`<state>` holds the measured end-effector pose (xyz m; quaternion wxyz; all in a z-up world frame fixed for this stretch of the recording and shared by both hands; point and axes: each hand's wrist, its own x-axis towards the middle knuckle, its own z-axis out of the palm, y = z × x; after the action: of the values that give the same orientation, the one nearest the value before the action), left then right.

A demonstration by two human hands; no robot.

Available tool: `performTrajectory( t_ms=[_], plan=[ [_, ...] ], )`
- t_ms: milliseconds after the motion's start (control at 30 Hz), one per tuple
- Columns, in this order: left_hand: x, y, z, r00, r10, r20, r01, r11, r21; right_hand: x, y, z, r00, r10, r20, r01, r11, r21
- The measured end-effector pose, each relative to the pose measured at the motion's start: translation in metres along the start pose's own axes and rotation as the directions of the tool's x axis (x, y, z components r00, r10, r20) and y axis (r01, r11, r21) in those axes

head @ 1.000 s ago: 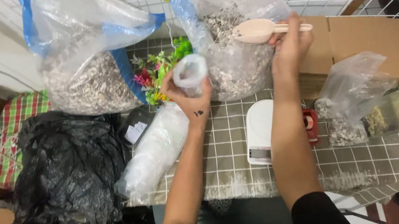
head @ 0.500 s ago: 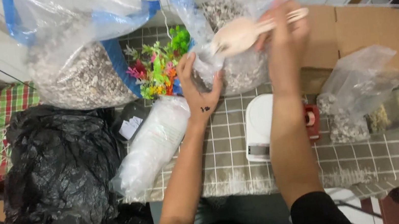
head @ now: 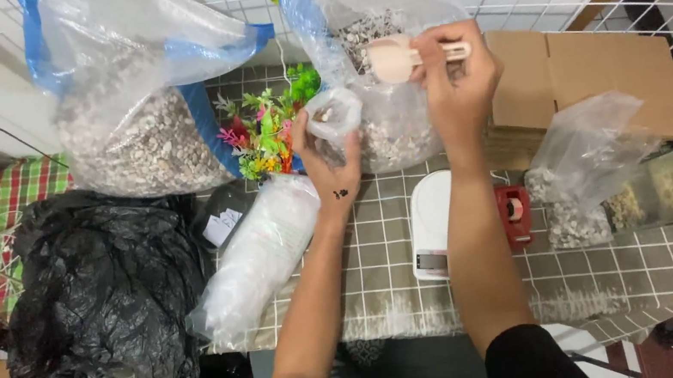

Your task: Packaging and weighing aquarium gravel into small plastic bags using a scoop and a digital scale

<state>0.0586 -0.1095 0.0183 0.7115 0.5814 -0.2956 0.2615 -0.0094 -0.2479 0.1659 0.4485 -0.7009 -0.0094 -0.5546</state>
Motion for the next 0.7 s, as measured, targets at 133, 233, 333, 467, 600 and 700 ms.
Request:
performTrajectory(
  t_ms=[133, 233, 333, 467, 600, 700],
  plan=[
    [-0.007, -0.018, -0.005, 1.000, 0.004, 0.021, -0.005, 0.999, 0.053, -0.011, 0.037, -0.003, 0.994, 0.052, 0.092, -0.029, 0.971, -0.237],
    [-0.009, -0.011, -0.010, 1.000, -0.029, -0.010, 0.030, 0.997, 0.071, -0.024, 0.052, -0.008, 0.984, 0.144, 0.103, -0.117, 0.965, -0.236],
    [-0.005, -0.013, -0.007, 0.997, -0.047, -0.055, 0.048, 0.999, 0.023, -0.023, 0.064, -0.011, 0.975, 0.191, 0.114, -0.162, 0.961, -0.222],
    [0.001, -0.003, 0.000, 1.000, -0.013, -0.018, 0.013, 1.000, 0.005, -0.026, 0.076, -0.007, 0.962, 0.237, 0.136, -0.230, 0.971, -0.064],
    [0.008, 0.015, 0.011, 0.997, 0.017, 0.073, -0.014, 0.999, -0.043, -0.027, 0.072, 0.004, 0.938, 0.338, 0.074, -0.342, 0.938, 0.061],
    [0.011, 0.026, 0.008, 0.994, -0.036, 0.099, 0.038, 0.999, -0.020, -0.028, 0.078, 0.003, 0.927, 0.370, 0.054, -0.373, 0.925, 0.074]
  ],
)
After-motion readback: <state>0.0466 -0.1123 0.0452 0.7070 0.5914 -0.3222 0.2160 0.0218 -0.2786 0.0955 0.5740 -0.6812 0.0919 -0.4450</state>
